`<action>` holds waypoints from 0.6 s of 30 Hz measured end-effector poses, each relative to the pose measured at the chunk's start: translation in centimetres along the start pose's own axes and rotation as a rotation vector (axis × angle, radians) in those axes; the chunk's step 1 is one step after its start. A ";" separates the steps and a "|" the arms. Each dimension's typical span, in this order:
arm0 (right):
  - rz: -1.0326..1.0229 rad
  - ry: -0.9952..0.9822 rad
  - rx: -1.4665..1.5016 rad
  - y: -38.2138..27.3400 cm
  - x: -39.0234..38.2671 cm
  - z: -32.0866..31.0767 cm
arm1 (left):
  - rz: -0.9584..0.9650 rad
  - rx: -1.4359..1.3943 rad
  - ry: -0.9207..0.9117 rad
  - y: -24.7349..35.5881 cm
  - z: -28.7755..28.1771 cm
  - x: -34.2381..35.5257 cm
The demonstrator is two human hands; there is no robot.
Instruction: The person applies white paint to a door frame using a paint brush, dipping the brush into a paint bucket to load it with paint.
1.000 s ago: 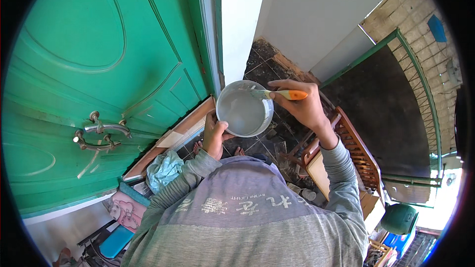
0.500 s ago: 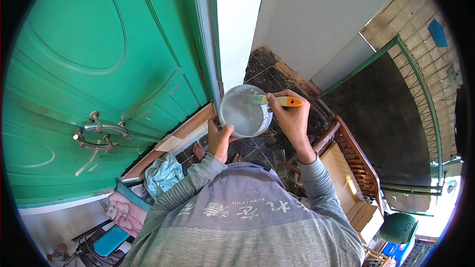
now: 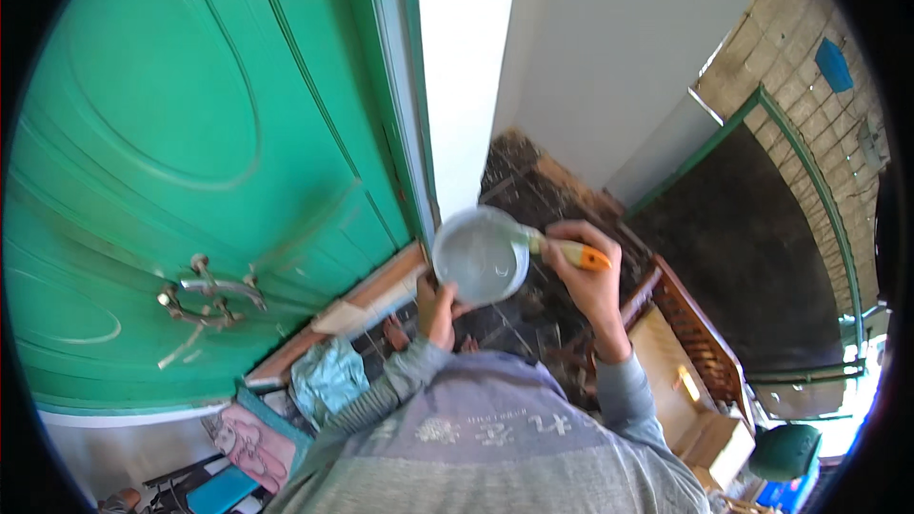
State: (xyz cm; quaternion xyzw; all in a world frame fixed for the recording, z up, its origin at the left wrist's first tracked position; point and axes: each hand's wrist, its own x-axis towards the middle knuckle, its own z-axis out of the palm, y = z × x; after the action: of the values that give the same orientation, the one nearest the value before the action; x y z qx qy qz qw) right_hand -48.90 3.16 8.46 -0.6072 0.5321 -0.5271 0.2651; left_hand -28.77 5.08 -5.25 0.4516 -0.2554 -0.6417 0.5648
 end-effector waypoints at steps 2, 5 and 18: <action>0.069 -0.159 -0.127 0.4 0.4 -1.5 | 0.000 -0.005 -0.026 0.6 -0.3 -0.1; 0.167 -0.139 -0.007 0.6 0.4 -1.7 | 0.063 -0.113 -0.057 2.2 0.0 -0.5; 0.331 -0.204 0.251 1.1 2.1 0.2 | 0.060 -0.108 -0.001 4.4 -1.2 0.4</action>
State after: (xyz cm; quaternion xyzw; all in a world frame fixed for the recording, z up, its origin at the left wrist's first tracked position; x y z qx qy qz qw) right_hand -49.40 0.86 8.18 -0.5238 0.5252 -0.4745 0.4739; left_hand -25.60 3.94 -2.24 0.4122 -0.2340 -0.6375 0.6073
